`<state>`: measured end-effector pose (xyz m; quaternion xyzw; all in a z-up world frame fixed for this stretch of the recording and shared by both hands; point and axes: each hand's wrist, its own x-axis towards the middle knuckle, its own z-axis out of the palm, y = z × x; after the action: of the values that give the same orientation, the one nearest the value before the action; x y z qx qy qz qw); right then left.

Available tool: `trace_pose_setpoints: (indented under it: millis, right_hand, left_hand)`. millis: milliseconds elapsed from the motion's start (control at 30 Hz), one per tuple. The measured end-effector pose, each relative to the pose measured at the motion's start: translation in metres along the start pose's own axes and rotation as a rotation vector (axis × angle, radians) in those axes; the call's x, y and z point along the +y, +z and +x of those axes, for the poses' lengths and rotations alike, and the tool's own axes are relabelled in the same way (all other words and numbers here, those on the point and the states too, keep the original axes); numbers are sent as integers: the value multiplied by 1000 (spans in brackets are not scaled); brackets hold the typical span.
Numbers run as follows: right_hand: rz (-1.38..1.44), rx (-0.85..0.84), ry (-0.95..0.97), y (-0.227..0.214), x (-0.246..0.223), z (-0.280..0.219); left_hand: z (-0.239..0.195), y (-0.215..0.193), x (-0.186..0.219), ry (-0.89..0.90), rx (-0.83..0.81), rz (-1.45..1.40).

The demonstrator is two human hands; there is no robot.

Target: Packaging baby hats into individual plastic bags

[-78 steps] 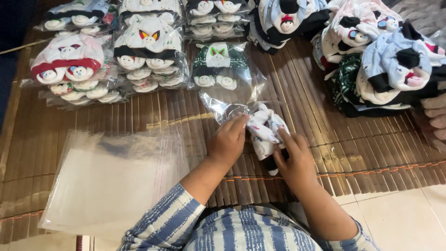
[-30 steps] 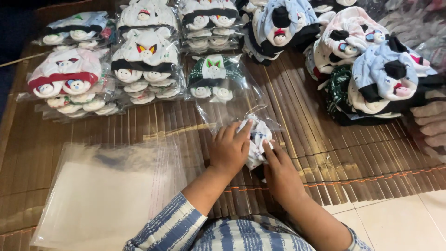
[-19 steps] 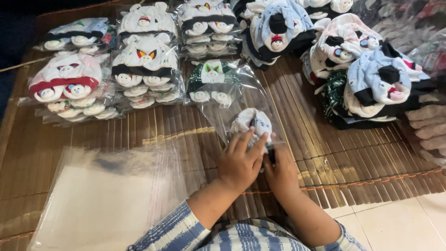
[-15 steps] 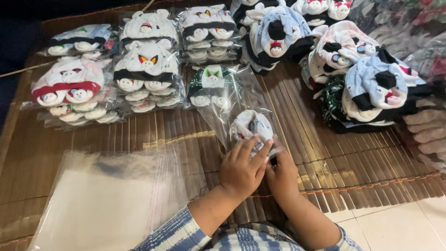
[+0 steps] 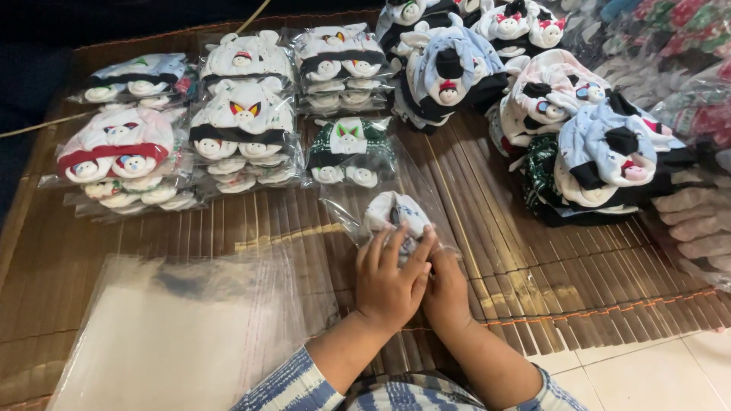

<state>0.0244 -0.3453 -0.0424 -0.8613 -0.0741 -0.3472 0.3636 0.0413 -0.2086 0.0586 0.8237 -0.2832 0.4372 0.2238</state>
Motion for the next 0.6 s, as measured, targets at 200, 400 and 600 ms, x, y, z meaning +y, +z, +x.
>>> trace_pose_setpoints:
  millis: [200,400,600]
  right_hand:
    - [-185,-95,9,-29,-37,23]
    - [-306,-250,-399,-21,-44,30]
    - [-174,-151,-563,-38,-50,49]
  left_hand:
    - [5,-18,11,-3,-20,-108]
    - [-7,-12,5,-15,-29,-82]
    - [-24,-14,-2,-66,-102,-135]
